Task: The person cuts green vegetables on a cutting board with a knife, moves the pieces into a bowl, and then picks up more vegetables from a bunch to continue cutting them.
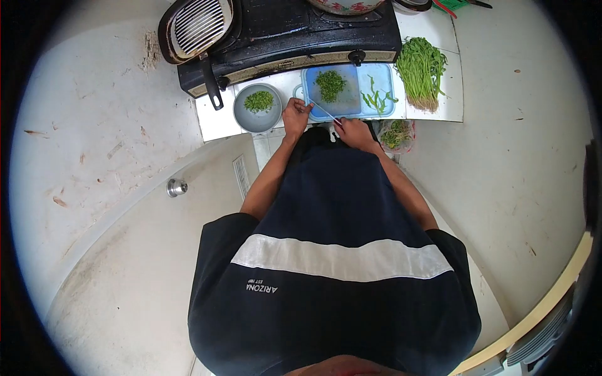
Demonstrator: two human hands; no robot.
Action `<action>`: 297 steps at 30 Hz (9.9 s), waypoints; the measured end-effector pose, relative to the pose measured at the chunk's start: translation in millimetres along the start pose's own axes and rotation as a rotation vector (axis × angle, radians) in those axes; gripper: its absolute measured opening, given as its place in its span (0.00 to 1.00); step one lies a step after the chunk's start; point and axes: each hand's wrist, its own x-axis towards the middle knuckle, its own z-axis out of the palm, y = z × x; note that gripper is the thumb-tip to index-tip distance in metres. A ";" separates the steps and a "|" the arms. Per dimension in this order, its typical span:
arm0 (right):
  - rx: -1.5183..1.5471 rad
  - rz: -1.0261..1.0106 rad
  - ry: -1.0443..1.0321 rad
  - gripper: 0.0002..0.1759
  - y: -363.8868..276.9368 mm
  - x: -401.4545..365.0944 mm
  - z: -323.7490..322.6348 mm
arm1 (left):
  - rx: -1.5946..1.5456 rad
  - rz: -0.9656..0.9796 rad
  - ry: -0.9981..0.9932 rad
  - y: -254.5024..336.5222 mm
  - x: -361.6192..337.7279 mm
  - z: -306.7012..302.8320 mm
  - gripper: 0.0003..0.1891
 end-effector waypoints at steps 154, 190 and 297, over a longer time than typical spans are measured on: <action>0.406 0.398 0.436 0.26 104.6 -125.3 -52.9 | 0.260 0.789 -0.573 114.4 18.2 92.2 0.11; 0.564 0.503 0.499 0.28 153.3 -147.4 -50.7 | 0.888 1.344 -0.854 122.8 76.5 148.9 0.19; 1.051 -0.060 0.317 0.12 26.1 -43.5 -137.4 | -0.698 0.119 -0.336 166.5 -78.1 49.4 0.09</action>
